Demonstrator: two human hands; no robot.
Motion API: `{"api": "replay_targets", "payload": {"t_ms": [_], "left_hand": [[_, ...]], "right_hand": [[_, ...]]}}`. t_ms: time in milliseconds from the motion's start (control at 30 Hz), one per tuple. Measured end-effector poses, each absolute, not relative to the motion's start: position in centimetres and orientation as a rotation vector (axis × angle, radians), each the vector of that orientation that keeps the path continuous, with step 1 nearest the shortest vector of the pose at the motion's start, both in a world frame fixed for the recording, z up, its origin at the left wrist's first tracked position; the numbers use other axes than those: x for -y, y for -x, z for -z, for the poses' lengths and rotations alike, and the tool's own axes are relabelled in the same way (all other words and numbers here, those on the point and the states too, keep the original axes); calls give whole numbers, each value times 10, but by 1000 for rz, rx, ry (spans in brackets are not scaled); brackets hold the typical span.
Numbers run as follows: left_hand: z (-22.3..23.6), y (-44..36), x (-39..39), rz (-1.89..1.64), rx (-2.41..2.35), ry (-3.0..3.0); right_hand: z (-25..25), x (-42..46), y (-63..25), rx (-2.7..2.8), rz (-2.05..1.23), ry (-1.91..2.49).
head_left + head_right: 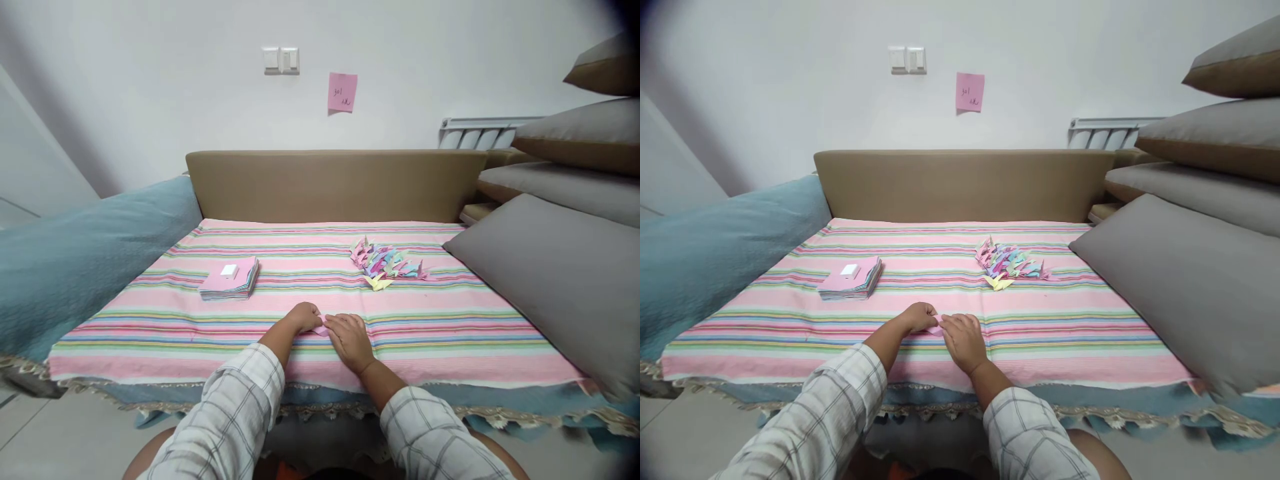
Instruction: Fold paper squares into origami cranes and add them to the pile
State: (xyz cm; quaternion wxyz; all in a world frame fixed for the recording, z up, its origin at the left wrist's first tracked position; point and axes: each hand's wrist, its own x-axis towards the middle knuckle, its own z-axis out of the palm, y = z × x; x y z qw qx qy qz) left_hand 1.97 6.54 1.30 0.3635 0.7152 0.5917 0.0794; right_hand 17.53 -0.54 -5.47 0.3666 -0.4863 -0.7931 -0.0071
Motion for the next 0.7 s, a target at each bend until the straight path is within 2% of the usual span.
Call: {"api": "replay_targets", "payload": {"t_ms": [433, 533, 567, 633, 700], "left_hand": [[-24, -5, -49, -169, -1687, -2113], [-13, -1, -36, -348, -1749, -2247], [-8, 0, -32, -524, -1703, -2414], [3, 1, -25, -735, -1498, -2692], [13, 4, -21, -772, -1298, -2842]], "right_hand": [[50, 3, -175, 2044, -70, 1281], [50, 3, -175, 2050, -69, 1267], [50, 3, -175, 2055, -66, 1265], [51, 3, -175, 2065, -59, 1268], [52, 3, -175, 2072, -50, 1278]]}}
